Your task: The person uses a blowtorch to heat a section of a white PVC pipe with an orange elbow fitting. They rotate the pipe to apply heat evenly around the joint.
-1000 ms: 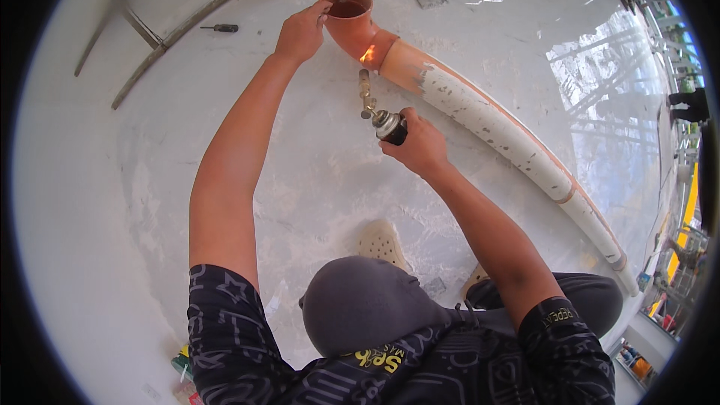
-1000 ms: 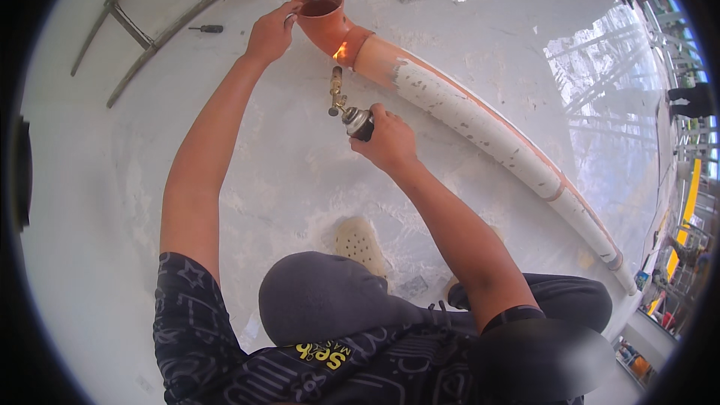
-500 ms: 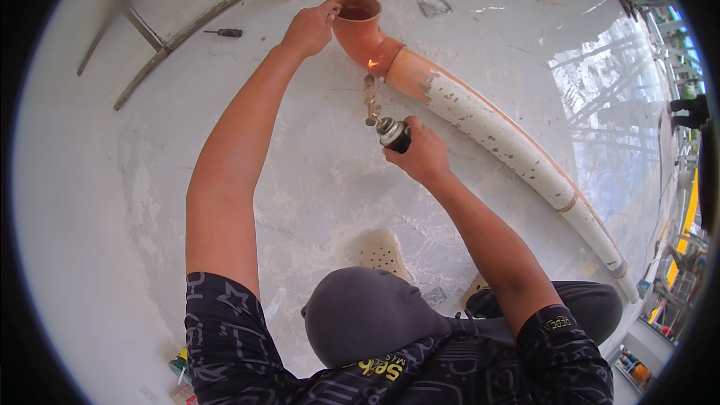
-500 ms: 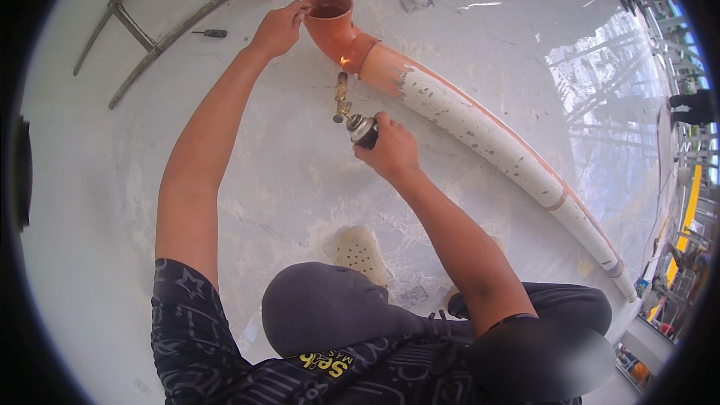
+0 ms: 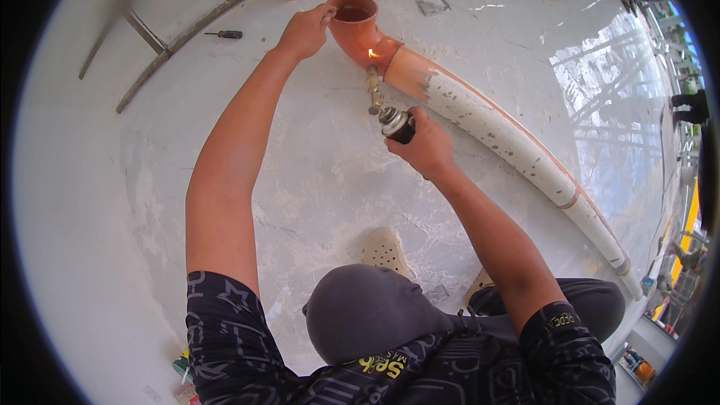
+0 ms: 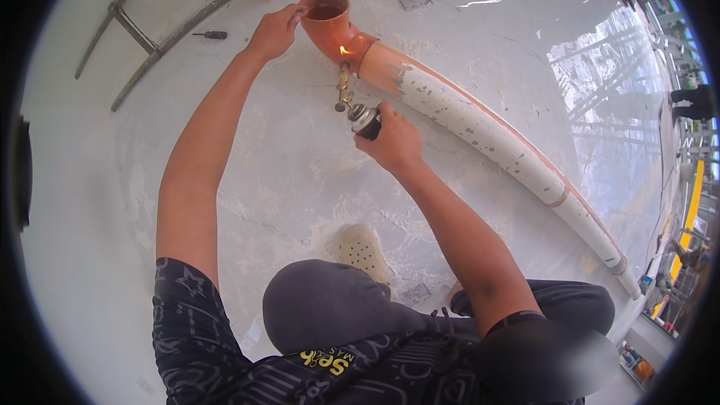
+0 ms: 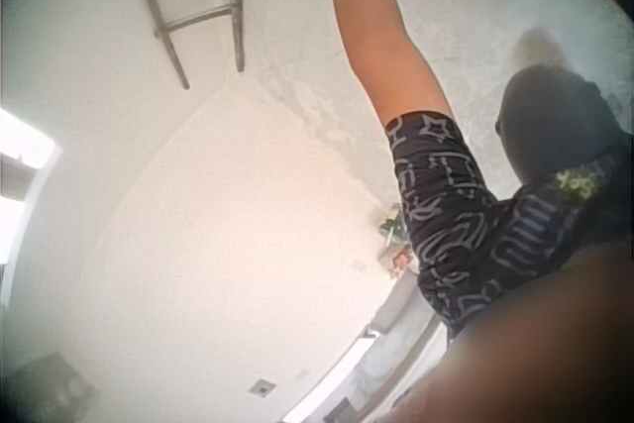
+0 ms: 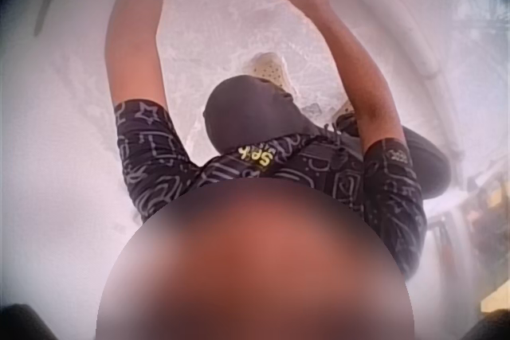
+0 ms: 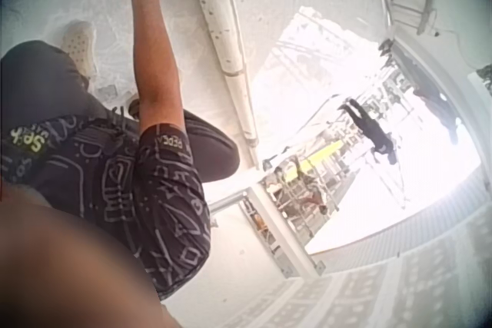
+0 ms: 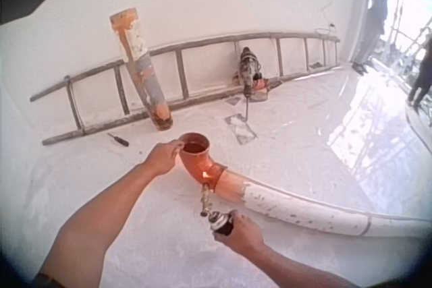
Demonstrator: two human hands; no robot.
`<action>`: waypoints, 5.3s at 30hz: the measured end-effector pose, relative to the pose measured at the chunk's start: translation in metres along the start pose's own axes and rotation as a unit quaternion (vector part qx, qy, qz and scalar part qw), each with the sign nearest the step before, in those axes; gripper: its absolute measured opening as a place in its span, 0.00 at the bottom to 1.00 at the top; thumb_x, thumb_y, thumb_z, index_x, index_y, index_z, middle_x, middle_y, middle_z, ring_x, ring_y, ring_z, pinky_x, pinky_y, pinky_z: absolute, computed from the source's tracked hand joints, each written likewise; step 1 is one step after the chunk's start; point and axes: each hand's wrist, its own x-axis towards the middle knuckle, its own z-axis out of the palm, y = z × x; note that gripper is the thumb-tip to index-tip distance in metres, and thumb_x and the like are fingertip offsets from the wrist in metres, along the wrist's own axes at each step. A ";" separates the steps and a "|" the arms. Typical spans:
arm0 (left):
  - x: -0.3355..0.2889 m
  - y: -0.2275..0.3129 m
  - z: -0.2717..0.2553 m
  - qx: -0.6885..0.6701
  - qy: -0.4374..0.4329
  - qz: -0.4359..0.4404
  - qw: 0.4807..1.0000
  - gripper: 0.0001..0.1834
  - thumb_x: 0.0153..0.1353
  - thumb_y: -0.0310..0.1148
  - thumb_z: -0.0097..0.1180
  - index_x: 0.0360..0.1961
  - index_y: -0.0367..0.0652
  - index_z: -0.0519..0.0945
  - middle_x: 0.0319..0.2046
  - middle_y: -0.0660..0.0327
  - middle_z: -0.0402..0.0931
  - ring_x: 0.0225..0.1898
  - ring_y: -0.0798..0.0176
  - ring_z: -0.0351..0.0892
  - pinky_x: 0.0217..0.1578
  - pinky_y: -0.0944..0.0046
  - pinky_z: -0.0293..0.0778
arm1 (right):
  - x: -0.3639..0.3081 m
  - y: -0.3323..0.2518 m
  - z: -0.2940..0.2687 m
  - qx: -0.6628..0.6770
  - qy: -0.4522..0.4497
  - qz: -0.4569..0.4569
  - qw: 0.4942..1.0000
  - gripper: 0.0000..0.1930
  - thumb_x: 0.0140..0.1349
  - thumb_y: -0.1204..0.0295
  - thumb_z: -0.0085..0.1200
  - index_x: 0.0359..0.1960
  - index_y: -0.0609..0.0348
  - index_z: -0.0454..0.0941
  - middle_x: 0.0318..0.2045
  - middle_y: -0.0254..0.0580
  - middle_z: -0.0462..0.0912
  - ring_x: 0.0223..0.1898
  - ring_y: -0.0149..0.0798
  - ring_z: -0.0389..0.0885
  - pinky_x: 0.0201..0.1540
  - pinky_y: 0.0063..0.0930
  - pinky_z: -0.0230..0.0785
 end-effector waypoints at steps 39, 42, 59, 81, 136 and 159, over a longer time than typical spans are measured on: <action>-0.031 0.010 -0.015 0.002 -0.005 -0.009 1.000 0.16 0.78 0.28 0.52 0.62 0.40 0.81 0.54 0.52 0.89 0.57 0.45 0.87 0.58 0.50 0.82 | -0.038 -0.002 -0.002 -0.009 -0.009 -0.004 1.000 0.36 0.52 0.52 0.75 0.58 0.57 0.74 0.46 0.52 0.88 0.53 0.55 0.86 0.55 0.48 0.78; -0.030 0.009 -0.011 -0.001 -0.002 -0.009 1.000 0.16 0.78 0.30 0.52 0.62 0.42 0.81 0.54 0.52 0.89 0.56 0.45 0.87 0.57 0.50 0.82 | -0.041 0.000 0.000 -0.014 -0.014 0.006 1.000 0.35 0.52 0.52 0.75 0.58 0.57 0.75 0.45 0.52 0.88 0.53 0.54 0.86 0.55 0.48 0.78; -0.036 0.019 -0.013 0.010 -0.012 -0.028 0.999 0.17 0.77 0.27 0.51 0.62 0.39 0.81 0.55 0.51 0.88 0.57 0.46 0.87 0.59 0.51 0.82 | -0.043 0.012 -0.010 -0.025 -0.009 0.014 1.000 0.39 0.53 0.53 0.77 0.62 0.58 0.74 0.49 0.54 0.89 0.53 0.56 0.88 0.56 0.46 0.79; -0.079 0.014 -0.007 -0.039 0.002 -0.053 0.998 0.18 0.80 0.32 0.52 0.66 0.45 0.80 0.52 0.55 0.90 0.43 0.56 0.93 0.49 0.57 0.86 | -0.059 -0.001 -0.022 0.006 -0.026 0.024 0.999 0.38 0.53 0.52 0.75 0.61 0.58 0.74 0.47 0.53 0.89 0.52 0.54 0.88 0.55 0.47 0.79; -0.243 -0.005 0.088 -0.406 0.152 -0.457 0.776 0.23 0.70 0.53 0.70 0.48 0.43 0.86 0.38 0.68 0.80 0.37 0.72 0.71 0.40 0.66 0.68 | -0.049 -0.008 -0.017 0.077 -0.094 0.030 0.992 0.44 0.52 0.48 0.76 0.64 0.63 0.72 0.47 0.58 0.90 0.50 0.56 0.91 0.55 0.47 0.82; -0.157 -0.016 0.096 -0.654 0.258 -0.527 0.477 0.40 0.82 0.64 0.41 0.74 0.38 0.67 0.70 0.48 0.74 0.69 0.45 0.78 0.67 0.41 0.76 | -0.025 0.014 -0.019 0.093 -0.094 0.041 0.990 0.44 0.53 0.48 0.77 0.64 0.63 0.72 0.48 0.59 0.90 0.51 0.56 0.91 0.55 0.46 0.82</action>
